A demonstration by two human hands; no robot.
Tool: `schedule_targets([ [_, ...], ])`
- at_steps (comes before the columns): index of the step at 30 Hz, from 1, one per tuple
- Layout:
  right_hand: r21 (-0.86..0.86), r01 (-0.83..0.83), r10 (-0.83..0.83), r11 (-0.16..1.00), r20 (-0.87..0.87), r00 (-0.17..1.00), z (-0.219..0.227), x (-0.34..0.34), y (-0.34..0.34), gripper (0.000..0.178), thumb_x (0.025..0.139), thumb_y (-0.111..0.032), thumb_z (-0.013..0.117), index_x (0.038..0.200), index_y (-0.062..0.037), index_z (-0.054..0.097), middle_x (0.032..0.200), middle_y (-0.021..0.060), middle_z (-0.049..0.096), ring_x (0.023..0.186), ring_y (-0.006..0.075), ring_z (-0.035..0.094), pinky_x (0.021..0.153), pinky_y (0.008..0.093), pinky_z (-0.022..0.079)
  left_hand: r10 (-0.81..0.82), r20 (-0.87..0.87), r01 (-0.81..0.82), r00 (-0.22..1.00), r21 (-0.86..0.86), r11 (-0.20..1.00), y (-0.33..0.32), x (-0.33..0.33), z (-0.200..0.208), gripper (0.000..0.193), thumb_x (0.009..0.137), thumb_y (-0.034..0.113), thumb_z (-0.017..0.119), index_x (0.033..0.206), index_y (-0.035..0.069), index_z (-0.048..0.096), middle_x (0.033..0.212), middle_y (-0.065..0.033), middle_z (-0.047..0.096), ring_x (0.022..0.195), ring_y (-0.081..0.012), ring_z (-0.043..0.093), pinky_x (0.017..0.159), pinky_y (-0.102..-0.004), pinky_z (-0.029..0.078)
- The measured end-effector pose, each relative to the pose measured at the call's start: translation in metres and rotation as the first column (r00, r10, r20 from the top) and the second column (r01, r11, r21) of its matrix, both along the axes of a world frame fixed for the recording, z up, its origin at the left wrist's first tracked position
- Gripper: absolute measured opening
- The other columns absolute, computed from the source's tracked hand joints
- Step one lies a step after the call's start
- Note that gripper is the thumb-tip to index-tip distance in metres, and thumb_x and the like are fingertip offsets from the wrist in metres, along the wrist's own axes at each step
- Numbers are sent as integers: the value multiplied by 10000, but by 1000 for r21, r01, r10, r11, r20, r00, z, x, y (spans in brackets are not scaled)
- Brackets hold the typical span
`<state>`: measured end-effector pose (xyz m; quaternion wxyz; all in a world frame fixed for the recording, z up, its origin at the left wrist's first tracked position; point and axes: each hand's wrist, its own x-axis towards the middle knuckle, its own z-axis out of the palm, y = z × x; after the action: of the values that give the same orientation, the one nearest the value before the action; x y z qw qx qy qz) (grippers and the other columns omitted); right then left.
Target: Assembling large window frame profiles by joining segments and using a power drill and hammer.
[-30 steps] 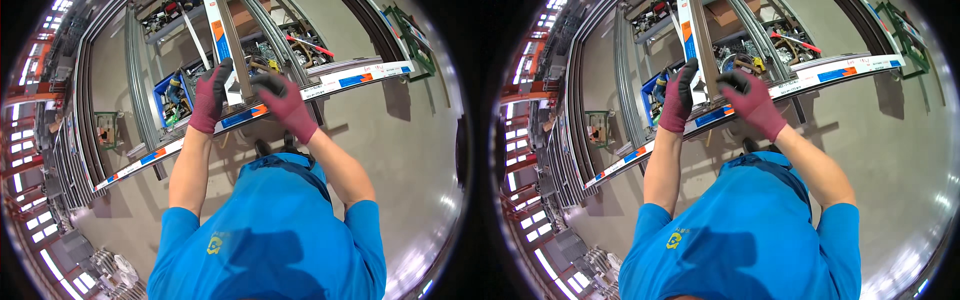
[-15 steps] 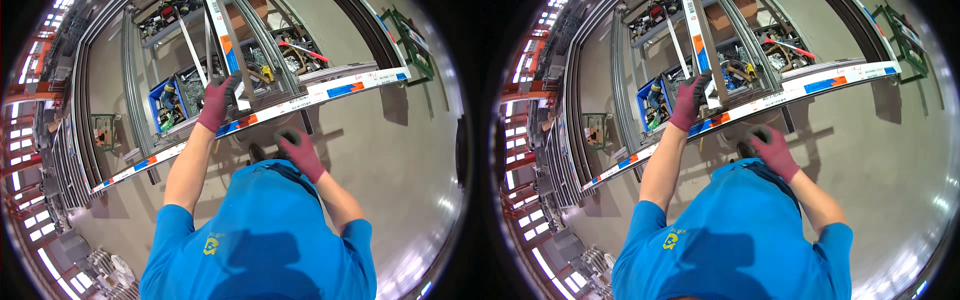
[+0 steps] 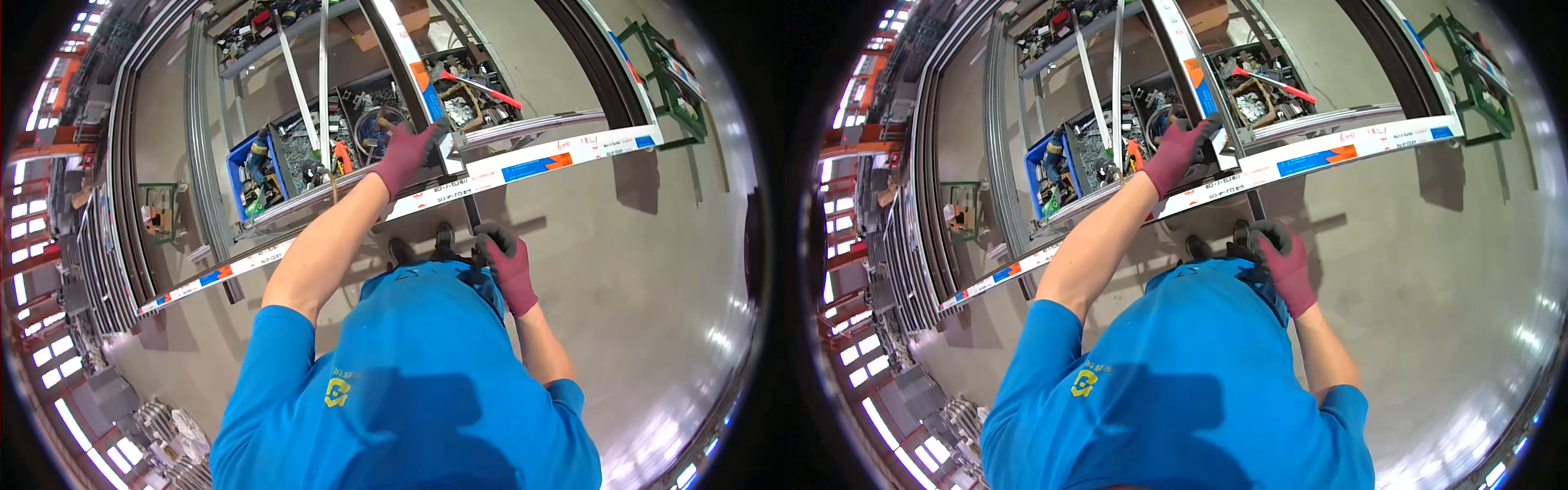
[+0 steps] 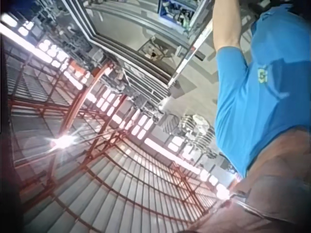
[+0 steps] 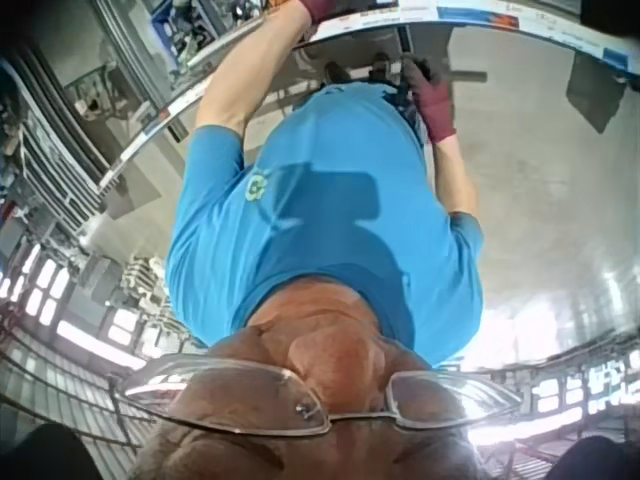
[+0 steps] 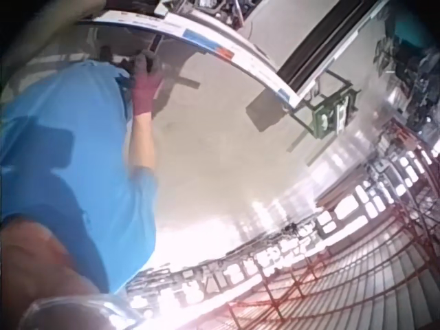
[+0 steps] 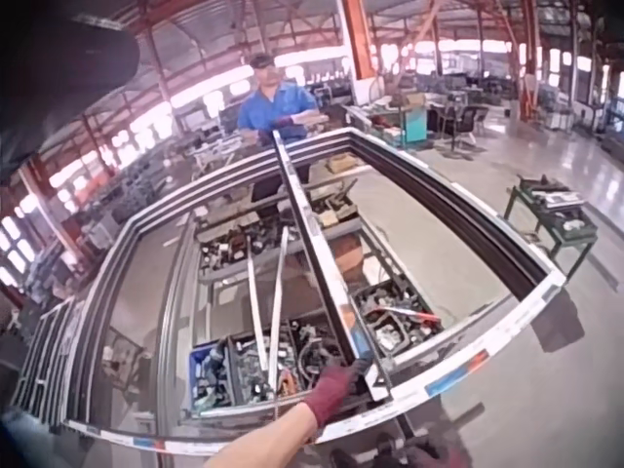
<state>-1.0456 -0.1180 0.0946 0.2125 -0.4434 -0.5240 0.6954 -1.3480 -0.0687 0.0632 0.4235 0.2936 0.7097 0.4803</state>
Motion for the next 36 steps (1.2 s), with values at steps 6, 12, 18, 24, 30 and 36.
schedule_targets([
  [6,60,-91,87,994,70,994,-14,32,41,233,963,-98,649,1162,14,694,1061,105,718,991,160,664,889,308,517,75,-17,-76,997,-25,997,13,38,5,602,900,482,812,1119,-60,669,1011,-154,737,900,-238,683,808,-394,532],
  [12,46,-8,5,999,79,997,-39,38,54,285,969,-161,677,1188,21,672,1092,132,727,1009,205,673,917,329,515,64,98,-56,993,-81,995,18,57,23,557,904,377,833,1221,-43,649,1114,-149,753,983,-225,700,884,-376,541],
  [18,186,211,-243,960,174,954,-73,23,47,309,1021,-216,646,1202,32,612,960,49,657,774,98,568,686,275,476,278,-72,-270,958,101,957,17,45,-7,506,951,399,788,1156,-27,607,957,-83,681,820,-147,615,770,-322,532],
  [24,59,364,-368,929,226,902,-79,1,26,362,967,-203,708,1224,46,659,1082,172,729,1002,241,684,889,381,531,152,314,-186,937,80,979,-4,45,3,473,947,276,817,1224,-16,568,1071,-97,704,856,-128,662,700,-299,545],
  [30,294,191,-329,936,546,770,-81,-38,-4,545,980,-182,692,1450,38,525,1347,167,639,1254,258,595,1071,403,472,1,396,-18,918,39,999,3,35,-2,575,885,278,868,1216,-34,515,1054,-162,703,871,-168,692,698,-333,566],
  [36,72,122,-142,990,492,859,-138,-17,-42,466,1015,-257,654,1346,68,611,1199,157,726,1077,237,678,940,389,529,-179,243,193,953,-37,980,-1,18,-22,758,846,371,868,1289,-137,522,1129,-253,712,1046,-299,710,908,-421,562],
])
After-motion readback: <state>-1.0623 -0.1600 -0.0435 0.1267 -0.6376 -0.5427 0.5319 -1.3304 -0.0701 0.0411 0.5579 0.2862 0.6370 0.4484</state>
